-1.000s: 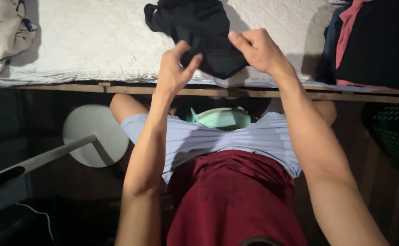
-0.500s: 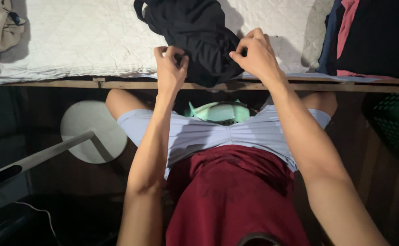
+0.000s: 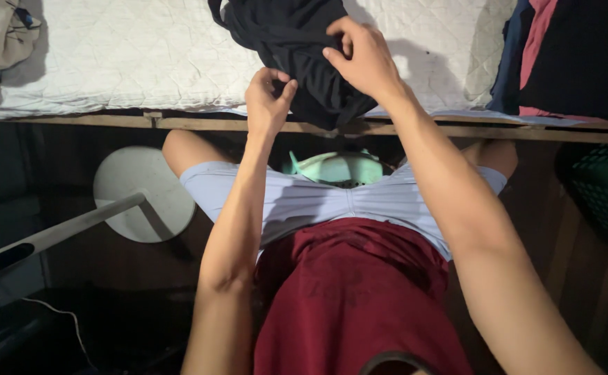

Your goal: The recorder folds several items of clothing and places them neatly into a pink suitcase.

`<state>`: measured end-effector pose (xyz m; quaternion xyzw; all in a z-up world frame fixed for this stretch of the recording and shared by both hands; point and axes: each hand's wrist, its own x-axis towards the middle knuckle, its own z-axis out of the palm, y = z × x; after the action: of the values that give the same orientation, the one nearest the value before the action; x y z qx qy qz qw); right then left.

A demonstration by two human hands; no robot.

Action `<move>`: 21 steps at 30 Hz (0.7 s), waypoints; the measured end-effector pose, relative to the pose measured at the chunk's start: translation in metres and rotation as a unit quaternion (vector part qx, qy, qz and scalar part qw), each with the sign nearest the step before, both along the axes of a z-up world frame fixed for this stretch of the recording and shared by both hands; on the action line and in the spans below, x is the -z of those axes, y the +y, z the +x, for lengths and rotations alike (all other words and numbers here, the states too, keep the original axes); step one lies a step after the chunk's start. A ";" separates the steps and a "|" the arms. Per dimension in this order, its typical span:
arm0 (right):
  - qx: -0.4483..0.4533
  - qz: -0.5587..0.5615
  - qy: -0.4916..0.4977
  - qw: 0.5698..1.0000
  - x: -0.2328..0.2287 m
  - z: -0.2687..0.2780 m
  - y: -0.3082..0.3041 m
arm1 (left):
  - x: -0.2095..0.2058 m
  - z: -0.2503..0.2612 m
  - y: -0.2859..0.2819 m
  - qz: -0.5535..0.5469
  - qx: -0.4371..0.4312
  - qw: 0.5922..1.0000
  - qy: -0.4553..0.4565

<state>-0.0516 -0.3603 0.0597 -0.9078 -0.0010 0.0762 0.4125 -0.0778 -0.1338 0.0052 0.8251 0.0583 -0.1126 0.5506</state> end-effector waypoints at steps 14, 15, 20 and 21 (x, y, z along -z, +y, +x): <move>0.256 0.013 -0.226 0.940 0.053 -0.019 -0.078 | -0.008 0.013 0.026 -0.009 -0.019 0.995 -0.094; 0.236 -0.015 -0.252 0.939 0.056 -0.025 -0.085 | -0.008 0.013 0.024 -0.041 -0.037 0.994 -0.093; 0.229 0.029 -0.124 0.965 0.048 -0.040 -0.085 | 0.018 0.010 0.026 -0.144 -0.024 0.986 -0.078; 0.230 0.029 -0.075 0.970 0.045 -0.041 -0.083 | 0.023 0.009 0.027 -0.144 0.006 0.980 -0.137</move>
<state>-0.0928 -0.4430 0.0142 -0.8746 0.1743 -0.0891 0.4436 -0.0683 -0.1067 -0.0182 0.7452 -0.0395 -0.0087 0.6657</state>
